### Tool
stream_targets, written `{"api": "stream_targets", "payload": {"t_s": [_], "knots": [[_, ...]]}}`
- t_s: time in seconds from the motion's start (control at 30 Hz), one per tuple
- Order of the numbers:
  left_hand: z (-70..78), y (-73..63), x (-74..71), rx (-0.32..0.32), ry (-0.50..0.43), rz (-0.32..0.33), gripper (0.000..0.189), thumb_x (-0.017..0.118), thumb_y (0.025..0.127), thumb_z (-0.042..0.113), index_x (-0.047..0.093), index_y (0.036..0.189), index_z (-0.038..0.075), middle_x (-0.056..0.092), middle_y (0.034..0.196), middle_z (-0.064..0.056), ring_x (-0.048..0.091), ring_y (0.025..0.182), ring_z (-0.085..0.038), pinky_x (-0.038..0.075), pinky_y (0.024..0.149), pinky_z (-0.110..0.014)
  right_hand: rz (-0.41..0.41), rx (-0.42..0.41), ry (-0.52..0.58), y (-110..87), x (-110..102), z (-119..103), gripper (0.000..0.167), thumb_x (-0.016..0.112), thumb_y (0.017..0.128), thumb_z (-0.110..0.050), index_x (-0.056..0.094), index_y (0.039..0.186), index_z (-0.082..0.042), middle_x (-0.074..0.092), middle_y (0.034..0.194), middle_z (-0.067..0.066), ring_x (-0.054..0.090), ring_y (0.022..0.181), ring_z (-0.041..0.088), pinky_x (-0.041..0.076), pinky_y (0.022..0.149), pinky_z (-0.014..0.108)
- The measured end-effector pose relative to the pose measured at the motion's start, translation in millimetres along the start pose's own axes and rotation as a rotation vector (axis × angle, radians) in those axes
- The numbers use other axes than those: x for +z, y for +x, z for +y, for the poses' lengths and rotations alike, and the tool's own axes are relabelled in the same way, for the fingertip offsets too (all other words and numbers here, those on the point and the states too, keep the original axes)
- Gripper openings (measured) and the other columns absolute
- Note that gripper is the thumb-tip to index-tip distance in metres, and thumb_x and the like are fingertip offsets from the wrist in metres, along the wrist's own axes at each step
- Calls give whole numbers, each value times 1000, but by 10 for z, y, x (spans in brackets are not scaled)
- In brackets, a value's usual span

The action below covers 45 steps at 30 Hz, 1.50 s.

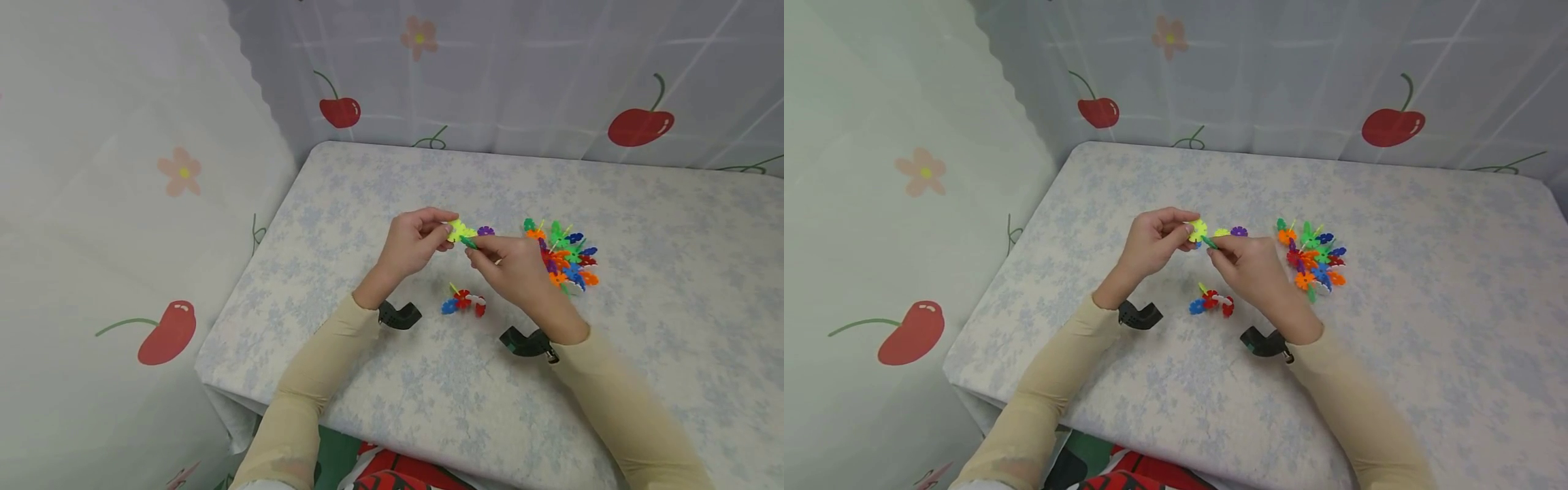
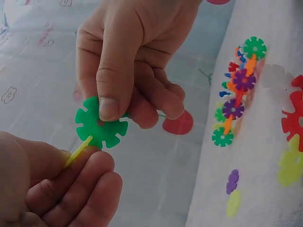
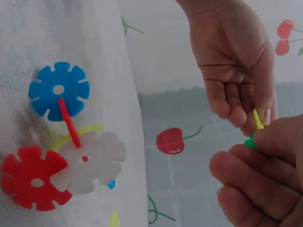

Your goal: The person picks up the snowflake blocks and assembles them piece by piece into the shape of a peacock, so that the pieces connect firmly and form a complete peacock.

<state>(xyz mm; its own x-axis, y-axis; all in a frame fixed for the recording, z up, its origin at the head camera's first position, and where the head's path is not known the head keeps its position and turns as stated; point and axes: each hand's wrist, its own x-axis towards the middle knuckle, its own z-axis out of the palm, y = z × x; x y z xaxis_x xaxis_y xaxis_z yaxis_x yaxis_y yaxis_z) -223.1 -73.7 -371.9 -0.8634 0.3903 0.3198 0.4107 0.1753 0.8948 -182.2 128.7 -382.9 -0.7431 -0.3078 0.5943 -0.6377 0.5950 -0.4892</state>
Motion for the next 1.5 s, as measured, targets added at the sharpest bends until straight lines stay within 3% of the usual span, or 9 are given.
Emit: {"api": "stream_targets", "payload": {"t_s": [0.13,0.37,0.63,0.8,0.9,1.1,1.3,1.4,1.5], "knots": [[-11,-2,-6,52,38,-13,22,61,99,1,71,118,-6,76,93,-23,74,75,-32,61,70,-25,50,-86,-64,-20,67,-18,8,78,84,3,77,91,7,74,72,14,72,58,22,59,53,33],[-3,5,-9,129,66,-16,20,61,99,0,72,114,-7,74,87,-22,70,68,-31,58,63,-24,166,-210,-80,-36,164,-5,8,76,82,6,75,89,9,73,70,17,72,57,25,60,56,37],[-81,28,108,118,40,-12,21,58,101,1,70,116,-7,74,84,-21,67,63,-21,58,63,-23,277,-192,-62,-74,252,12,9,76,78,10,74,86,10,70,64,14,70,54,24,59,53,39],[-90,28,140,139,34,-2,23,57,101,2,70,118,-7,74,85,-20,68,65,-21,58,63,-25,262,-162,-40,-50,239,36,3,74,79,7,73,82,8,69,61,14,68,52,24,58,53,38],[-114,40,120,155,65,-23,22,57,102,2,71,117,-5,73,85,-18,66,66,-21,55,63,-23,147,-37,32,-30,181,38,7,75,84,-3,74,81,4,71,65,13,67,53,22,56,51,31],[-210,76,93,144,57,-135,23,58,102,4,71,121,-2,74,90,-16,64,69,-28,54,65,-21,-99,500,332,3,29,53,31,62,102,-26,71,91,2,66,68,4,62,57,13,50,51,31],[-314,123,64,110,103,-130,36,58,103,12,60,138,3,74,99,-17,69,83,-31,56,74,-27,-80,609,521,60,-20,119,23,66,100,-18,68,97,4,63,66,-10,62,57,10,58,60,27],[-413,158,28,-5,296,-140,40,57,105,18,58,143,6,71,124,-14,68,96,-30,56,87,-32,-15,674,606,78,-48,149,19,66,100,-16,67,98,3,65,68,-10,63,56,8,59,63,21],[-529,187,20,-102,562,-275,41,54,106,20,56,145,8,57,149,-12,62,126,-29,49,110,-36,1,702,649,82,-66,176,18,64,100,-14,65,100,4,65,69,-9,63,57,7,60,63,20]]}}
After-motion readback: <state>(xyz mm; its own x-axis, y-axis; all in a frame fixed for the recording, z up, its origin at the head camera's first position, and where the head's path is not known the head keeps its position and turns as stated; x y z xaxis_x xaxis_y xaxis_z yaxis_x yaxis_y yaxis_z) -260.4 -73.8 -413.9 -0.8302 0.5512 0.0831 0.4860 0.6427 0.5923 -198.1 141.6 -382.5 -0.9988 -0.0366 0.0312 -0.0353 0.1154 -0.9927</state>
